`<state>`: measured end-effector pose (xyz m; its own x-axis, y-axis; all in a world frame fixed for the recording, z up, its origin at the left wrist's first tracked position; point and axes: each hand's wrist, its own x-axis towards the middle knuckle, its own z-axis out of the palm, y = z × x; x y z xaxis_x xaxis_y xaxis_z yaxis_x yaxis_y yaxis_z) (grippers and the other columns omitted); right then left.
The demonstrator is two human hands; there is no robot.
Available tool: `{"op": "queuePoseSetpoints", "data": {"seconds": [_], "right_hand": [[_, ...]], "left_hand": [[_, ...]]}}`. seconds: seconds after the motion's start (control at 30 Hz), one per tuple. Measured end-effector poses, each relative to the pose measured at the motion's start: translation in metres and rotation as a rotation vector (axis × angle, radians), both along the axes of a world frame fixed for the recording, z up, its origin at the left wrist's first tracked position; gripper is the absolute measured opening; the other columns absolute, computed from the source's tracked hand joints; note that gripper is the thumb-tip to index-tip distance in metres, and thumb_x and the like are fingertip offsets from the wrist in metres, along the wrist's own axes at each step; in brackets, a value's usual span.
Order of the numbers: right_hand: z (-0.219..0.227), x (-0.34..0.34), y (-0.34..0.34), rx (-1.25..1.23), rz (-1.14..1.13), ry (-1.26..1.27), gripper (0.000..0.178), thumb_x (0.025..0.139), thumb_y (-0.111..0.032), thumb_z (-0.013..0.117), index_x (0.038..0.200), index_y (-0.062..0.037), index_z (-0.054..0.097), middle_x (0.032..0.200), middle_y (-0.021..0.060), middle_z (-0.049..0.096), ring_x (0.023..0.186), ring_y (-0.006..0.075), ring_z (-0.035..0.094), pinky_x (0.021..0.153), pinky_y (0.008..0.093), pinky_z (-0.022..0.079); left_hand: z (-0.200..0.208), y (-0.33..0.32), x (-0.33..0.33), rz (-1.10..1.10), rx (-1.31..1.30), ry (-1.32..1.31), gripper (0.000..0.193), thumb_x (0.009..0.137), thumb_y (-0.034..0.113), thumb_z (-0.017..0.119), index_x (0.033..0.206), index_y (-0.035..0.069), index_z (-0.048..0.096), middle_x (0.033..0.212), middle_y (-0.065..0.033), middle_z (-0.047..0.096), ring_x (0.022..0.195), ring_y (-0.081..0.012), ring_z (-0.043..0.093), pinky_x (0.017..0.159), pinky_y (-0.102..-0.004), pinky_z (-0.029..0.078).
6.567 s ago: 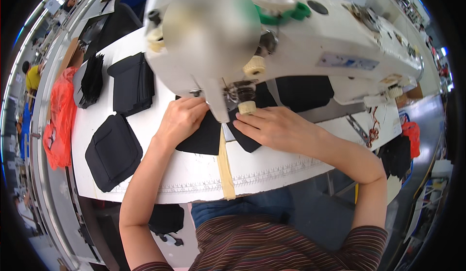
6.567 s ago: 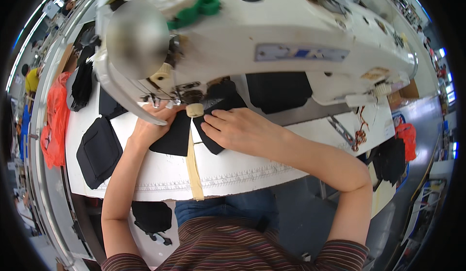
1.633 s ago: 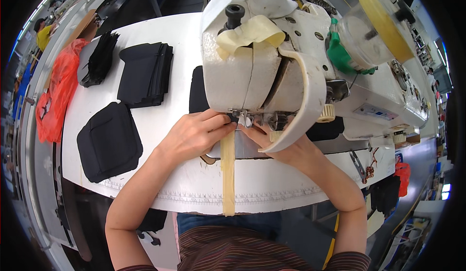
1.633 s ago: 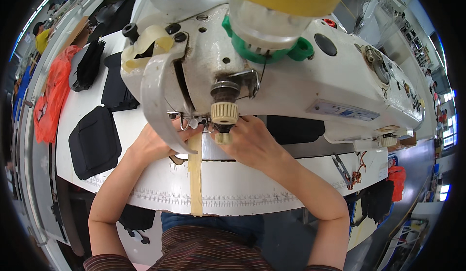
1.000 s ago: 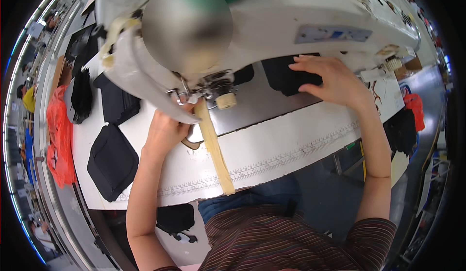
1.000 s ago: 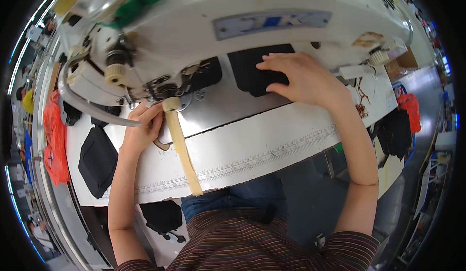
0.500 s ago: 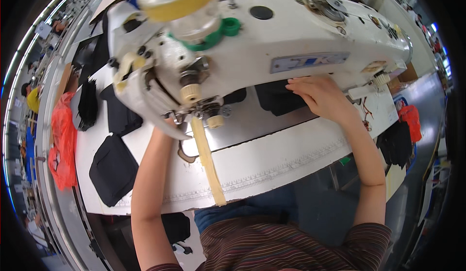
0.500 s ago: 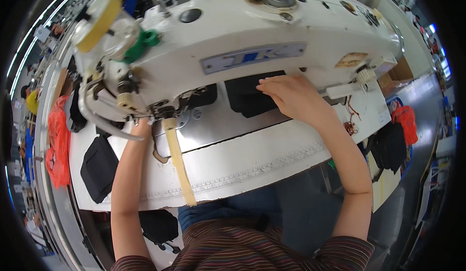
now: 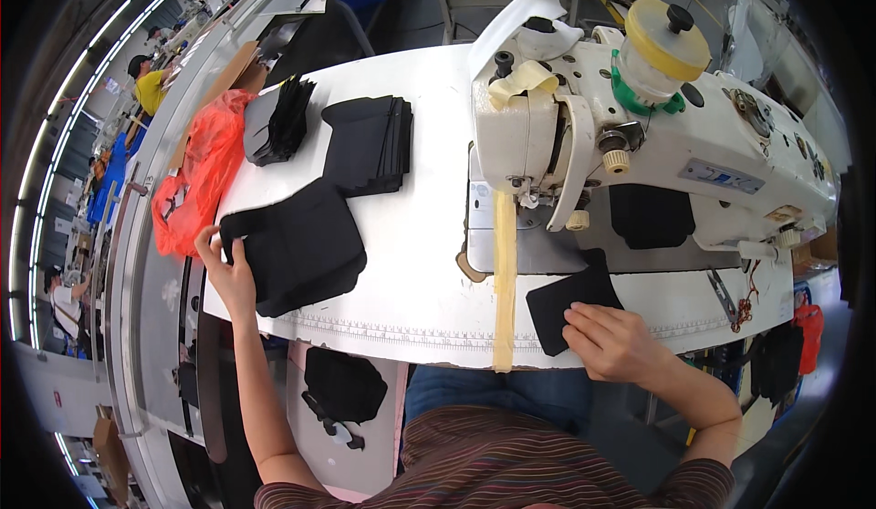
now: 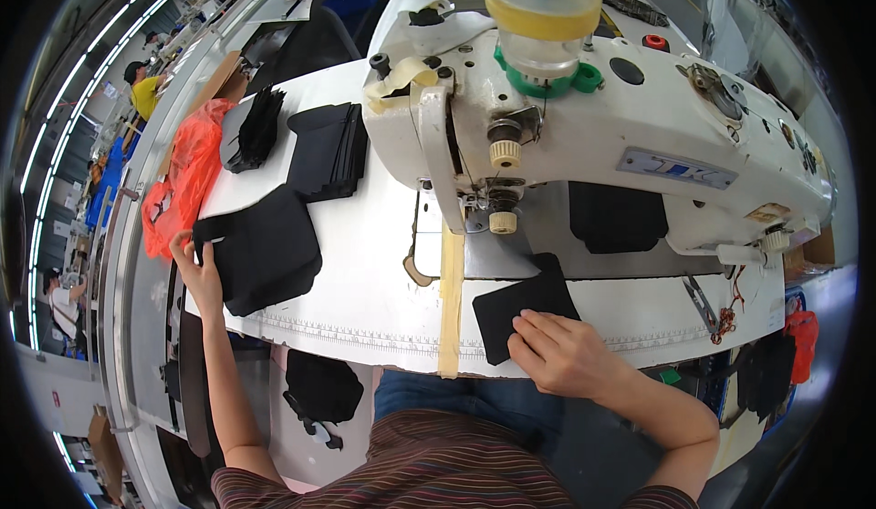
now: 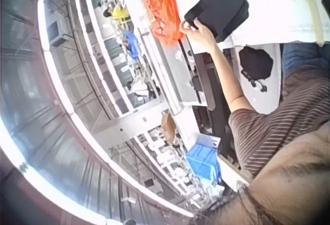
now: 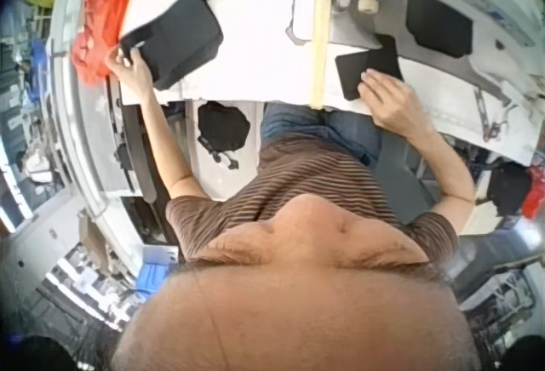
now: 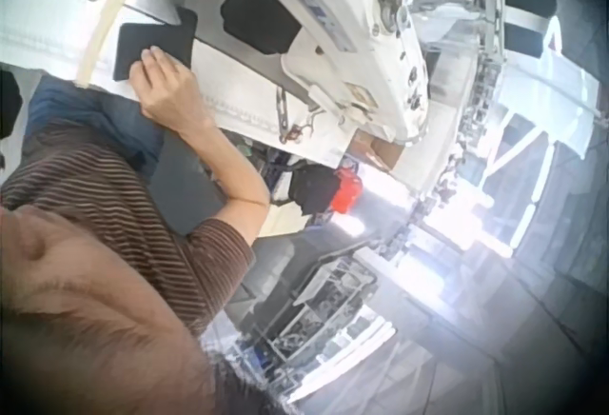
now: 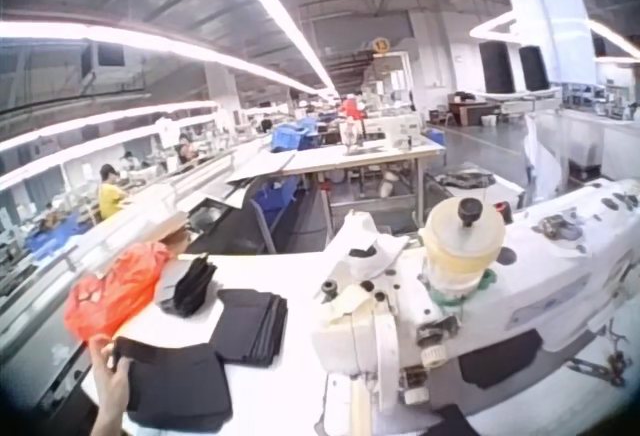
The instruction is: The person sews black fabric parts together using an industrial sewing machine.
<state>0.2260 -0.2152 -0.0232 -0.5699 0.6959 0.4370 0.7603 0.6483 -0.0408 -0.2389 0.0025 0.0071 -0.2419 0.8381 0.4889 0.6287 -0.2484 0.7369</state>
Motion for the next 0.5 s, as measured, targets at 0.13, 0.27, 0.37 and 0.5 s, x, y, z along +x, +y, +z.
{"op": "queuePoseSetpoints", "data": {"seconds": [0.13,0.27,0.37,0.5], "right_hand": [[0.03,-0.002,0.013,-0.191,0.019,0.139,0.019,0.077,-0.019,0.072,0.087,-0.0027,0.066,0.096,0.0129,0.069,0.089,0.0272,0.069,0.076,0.0365,0.057],[0.032,-0.005,0.047,-0.062,-0.336,0.237,0.029,0.077,-0.017,0.076,0.101,-0.0037,0.065,0.103,0.0107,0.068,0.095,0.0299,0.066,0.082,0.0375,0.054],[0.01,0.008,0.058,-0.28,-0.383,0.247,0.038,0.08,-0.012,0.074,0.115,-0.0036,0.06,0.108,0.0124,0.066,0.102,0.0329,0.062,0.09,0.0382,0.05],[0.007,0.024,0.064,-0.602,-0.322,0.744,0.039,0.082,-0.009,0.071,0.118,-0.0034,0.057,0.107,0.0133,0.066,0.101,0.0332,0.061,0.092,0.0382,0.048]], "left_hand": [[-0.018,0.008,0.003,0.275,0.067,0.704,0.055,0.076,-0.003,0.064,0.128,0.008,0.05,0.143,-0.022,0.036,0.132,-0.0414,0.035,0.109,-0.0491,0.031],[0.011,0.032,0.12,-0.434,0.228,0.526,0.027,0.084,0.009,0.07,0.109,0.001,0.066,0.114,-0.0182,0.065,0.117,-0.0342,0.056,0.101,-0.0404,0.043],[0.015,0.057,0.15,-0.551,0.033,0.557,0.034,0.08,0.013,0.074,0.11,-0.001,0.066,0.114,-0.0204,0.066,0.098,-0.0349,0.065,0.086,-0.0368,0.051],[0.025,0.061,0.155,-0.62,-0.112,0.757,0.042,0.072,0.008,0.073,0.112,-0.001,0.066,0.105,-0.0202,0.069,0.089,-0.0343,0.066,0.079,-0.0381,0.053]]}}
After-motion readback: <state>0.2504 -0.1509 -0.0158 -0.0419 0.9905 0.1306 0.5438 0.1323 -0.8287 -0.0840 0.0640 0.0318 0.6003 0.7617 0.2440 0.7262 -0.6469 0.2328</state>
